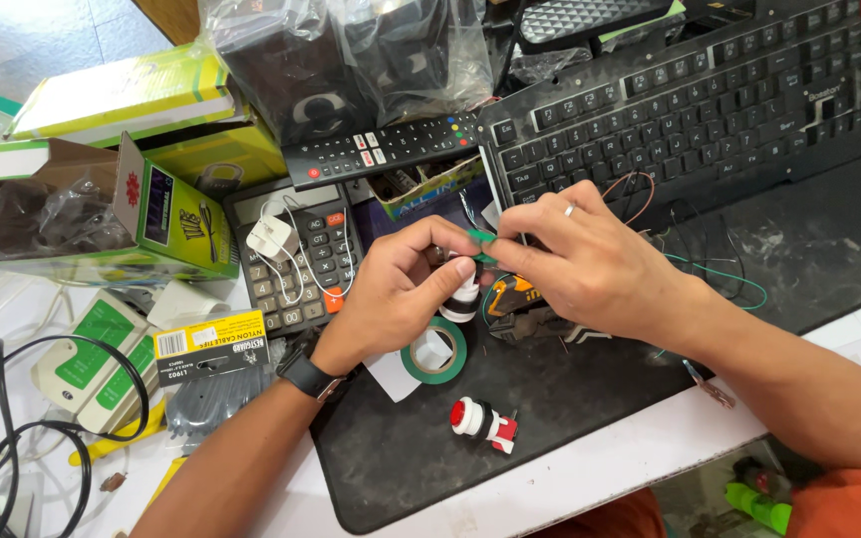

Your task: The person twists together the wires of a small electronic component at a cluttered workbench, cuts and trims the wires with a utility knife, then wraps green tape around the component body to secure the wiring. The clip ends while the person is still taping the component.

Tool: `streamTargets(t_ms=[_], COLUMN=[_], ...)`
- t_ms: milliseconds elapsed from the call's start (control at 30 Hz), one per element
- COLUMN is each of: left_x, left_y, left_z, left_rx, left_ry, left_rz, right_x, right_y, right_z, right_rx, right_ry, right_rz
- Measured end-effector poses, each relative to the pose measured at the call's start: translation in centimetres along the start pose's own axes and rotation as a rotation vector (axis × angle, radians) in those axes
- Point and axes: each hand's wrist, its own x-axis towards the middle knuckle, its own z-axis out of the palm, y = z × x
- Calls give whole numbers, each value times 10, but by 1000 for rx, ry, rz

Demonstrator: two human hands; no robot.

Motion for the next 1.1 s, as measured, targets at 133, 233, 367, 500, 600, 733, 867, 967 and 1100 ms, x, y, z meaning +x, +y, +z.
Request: streamTargets(t_ms=[133,233,367,500,600,733,867,967,1100], left_x=[-1,0,0,-1,1,0,1,0,0], left_y=[-2,-2,2,11,14,22,25,21,16], left_z=[0,2,7,8,11,9,7,12,13], left_rx=[-37,-34,38,702,897,1141,1280,1101,818], left_ry=[2,-1,25,42,8,-100,-179,-102,26], left_rz=[-24,-14,-5,289,414,600,796,611,402], right_x=[0,2,4,5,4,1,-3,-3,2], right_y=[0,-1,-6,-11,-14,-14,-9,-4,2], right_z=[-2,-2,3,7,9,12,13,13,8], right_rx=[-45,-77,-48,109,219,449,693,814,788], right_ry=[0,-1,10,-3,-65,-127,-263,-303,-262], right_rz=[-28,-34,37,165,307,467,672,733,697])
